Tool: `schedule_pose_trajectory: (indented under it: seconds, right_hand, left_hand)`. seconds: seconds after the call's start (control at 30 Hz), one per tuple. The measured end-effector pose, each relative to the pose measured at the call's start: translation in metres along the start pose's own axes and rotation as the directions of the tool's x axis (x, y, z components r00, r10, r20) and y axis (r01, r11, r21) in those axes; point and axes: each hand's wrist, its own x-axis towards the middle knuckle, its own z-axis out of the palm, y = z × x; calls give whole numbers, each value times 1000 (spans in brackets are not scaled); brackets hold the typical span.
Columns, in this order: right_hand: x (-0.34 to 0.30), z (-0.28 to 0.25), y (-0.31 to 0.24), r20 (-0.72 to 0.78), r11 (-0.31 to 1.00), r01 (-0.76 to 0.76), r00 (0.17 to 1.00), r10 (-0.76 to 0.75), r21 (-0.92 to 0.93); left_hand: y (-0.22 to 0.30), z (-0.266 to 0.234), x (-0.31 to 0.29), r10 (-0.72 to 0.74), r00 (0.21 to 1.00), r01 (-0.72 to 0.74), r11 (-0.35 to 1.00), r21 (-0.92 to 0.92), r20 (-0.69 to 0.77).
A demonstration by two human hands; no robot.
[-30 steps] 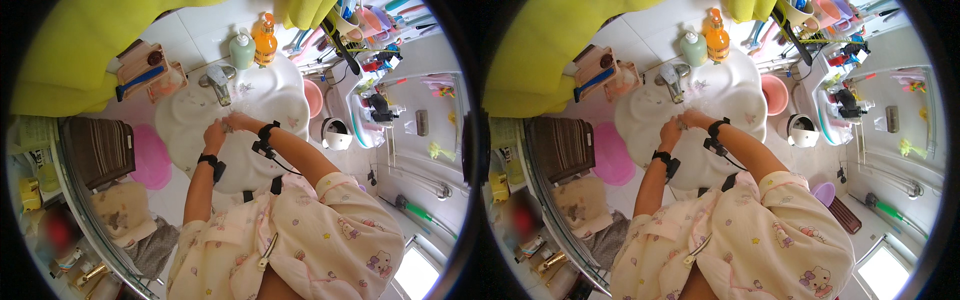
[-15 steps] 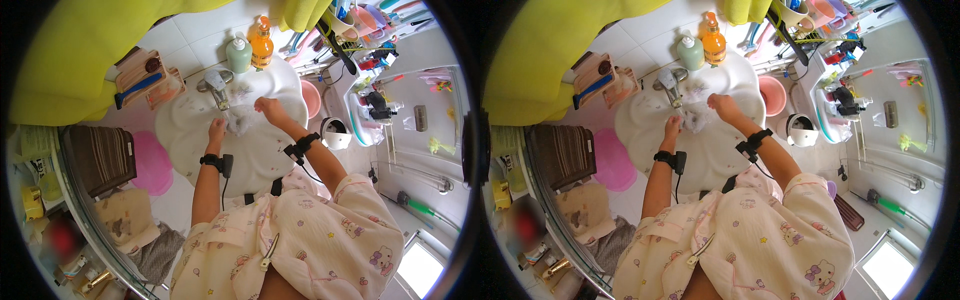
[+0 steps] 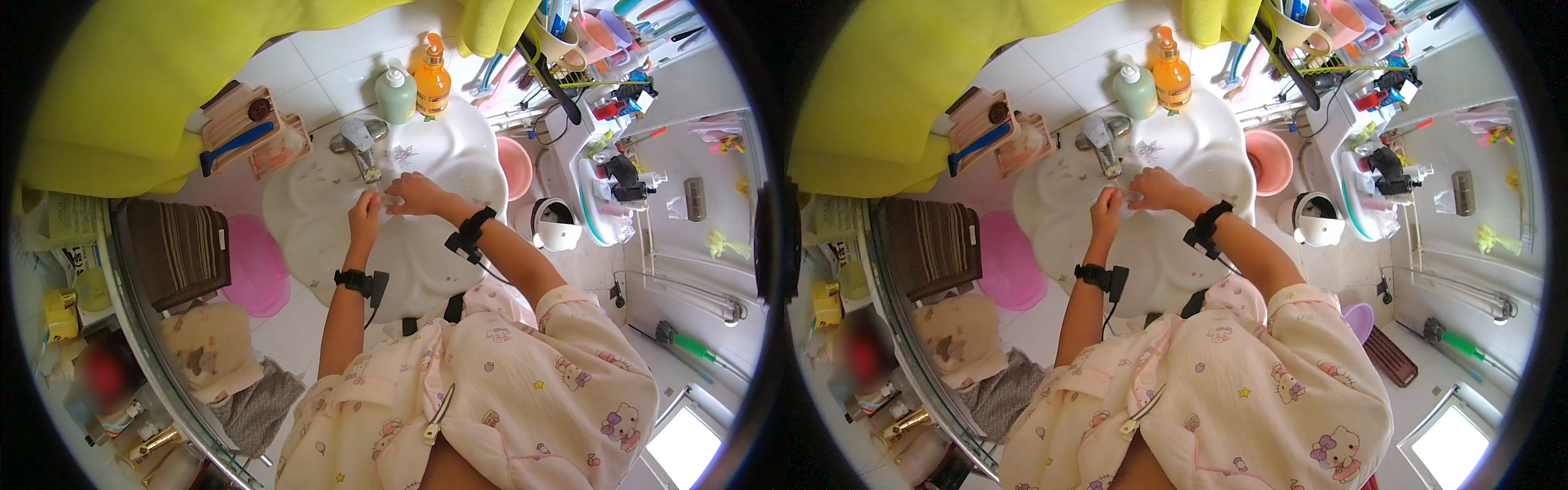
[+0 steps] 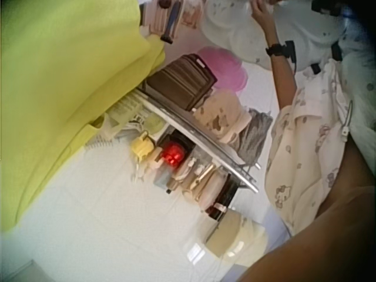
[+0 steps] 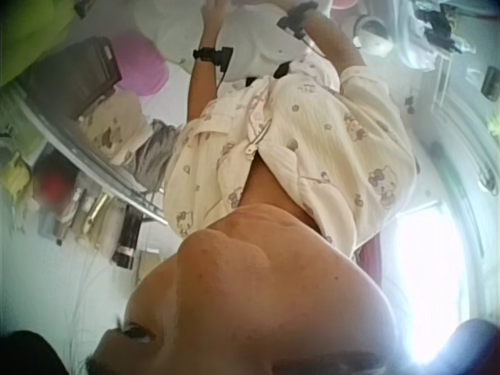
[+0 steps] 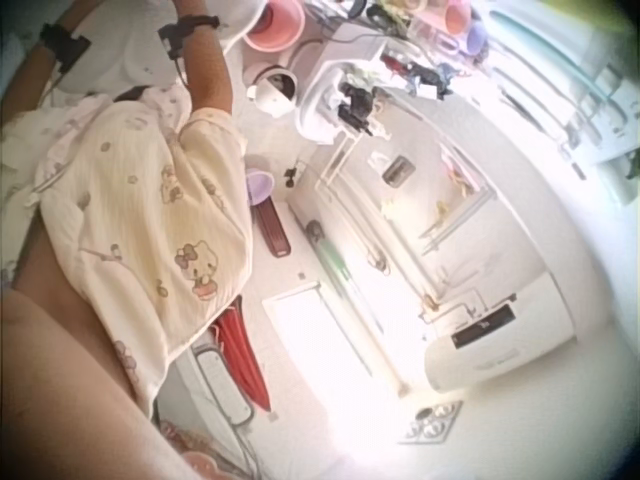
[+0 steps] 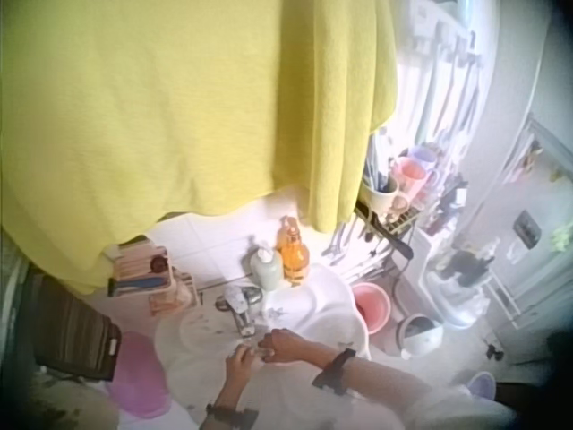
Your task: The person wipes a metal towel rack and a glass shelf with a cloth, then applies liquid from a bottle to the cloth and continues wiping the rack.
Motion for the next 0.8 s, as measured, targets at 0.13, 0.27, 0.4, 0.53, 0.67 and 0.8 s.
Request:
schedule_pose_trajectory:
  seconds: [0.13,0.27,0.4,0.53,0.67,0.8]
  right_hand:
    - [1,-32,5,187,993,-71,981,54,89]
    - [-4,-78,8,48,987,-40,998,48,-157]
    - [8,-101,-14,-393,976,150,897,-202,-159]
    - [24,-84,-39,-468,926,256,806,-363,-278]
    - [9,-61,-41,-276,943,116,939,-207,-312]
    - [-16,-49,-46,-309,953,99,932,-190,-287]
  left_hand:
    - [7,-20,-17,-125,955,81,982,168,270]
    - [-13,-32,-17,-230,883,46,909,414,408]
    - [-46,-11,-10,-183,953,215,970,-116,241]
    - [-48,10,-7,-346,925,380,855,-352,159]
    - [-16,-3,-22,-425,885,465,804,-371,188]
    - [16,-13,-46,-408,893,445,732,-516,192]
